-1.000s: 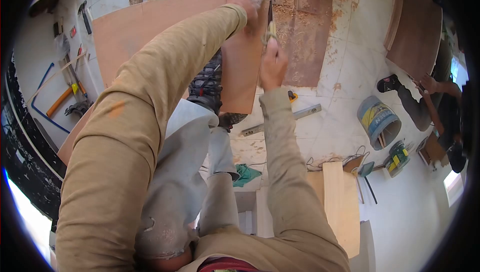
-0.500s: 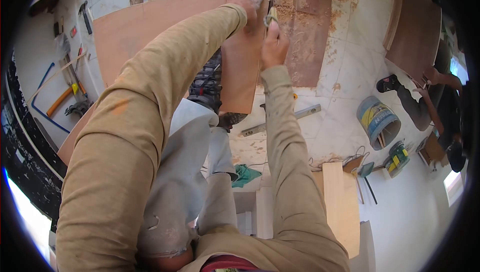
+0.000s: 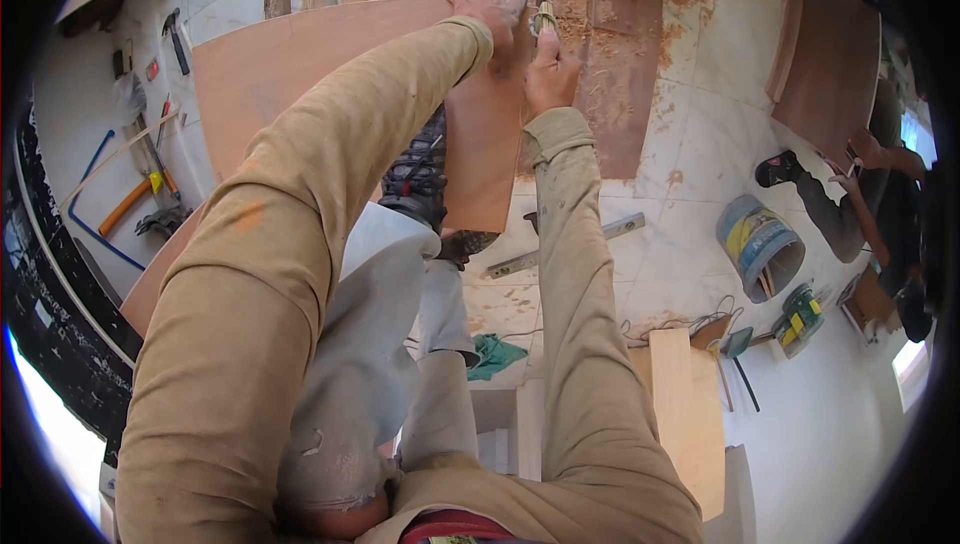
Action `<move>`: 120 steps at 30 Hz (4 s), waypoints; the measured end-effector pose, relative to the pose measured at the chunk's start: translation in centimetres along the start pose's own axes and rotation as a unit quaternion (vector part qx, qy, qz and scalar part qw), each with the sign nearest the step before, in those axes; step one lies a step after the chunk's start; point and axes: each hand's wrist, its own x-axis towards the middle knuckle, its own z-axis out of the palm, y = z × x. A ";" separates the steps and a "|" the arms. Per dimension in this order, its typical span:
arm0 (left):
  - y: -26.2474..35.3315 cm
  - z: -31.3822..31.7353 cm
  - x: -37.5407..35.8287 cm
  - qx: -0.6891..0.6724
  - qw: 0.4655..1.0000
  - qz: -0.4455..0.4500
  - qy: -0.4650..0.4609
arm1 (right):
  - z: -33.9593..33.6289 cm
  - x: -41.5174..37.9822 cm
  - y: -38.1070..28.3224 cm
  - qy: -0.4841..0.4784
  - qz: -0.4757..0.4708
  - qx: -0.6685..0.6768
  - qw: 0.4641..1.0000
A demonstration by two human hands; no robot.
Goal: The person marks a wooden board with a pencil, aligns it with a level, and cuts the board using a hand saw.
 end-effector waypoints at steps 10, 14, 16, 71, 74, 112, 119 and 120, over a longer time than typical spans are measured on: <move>-0.3 0.6 1.4 -0.028 0.999 0.008 0.034 | -1.5 -3.3 0.8 0.004 -0.004 0.000 1.000; -0.6 0.2 0.4 -0.019 0.999 0.019 0.023 | -0.9 -1.6 0.7 -0.015 0.048 -0.012 0.999; -0.1 -0.6 -0.2 -0.016 1.000 0.010 0.012 | -4.2 -9.6 1.1 -0.046 0.096 -0.019 0.994; -0.1 -0.4 -0.3 -0.011 1.000 0.008 0.013 | -7.8 -17.1 -1.5 -0.051 0.114 0.029 0.992; -0.4 -0.2 0.0 -0.004 1.000 0.018 0.011 | -3.5 -6.7 -0.1 -0.040 0.048 -0.039 0.997; -1.4 1.1 -2.8 -0.015 0.994 0.050 0.099 | -5.4 -12.5 1.7 -0.039 0.129 0.109 0.985; -4.1 1.5 -0.7 0.007 0.984 0.150 0.098 | -3.6 -7.9 0.8 -0.034 0.076 -0.021 0.996; -4.3 1.6 -0.3 0.001 0.985 0.146 0.098 | -1.8 -3.9 0.4 -0.022 0.051 -0.018 0.998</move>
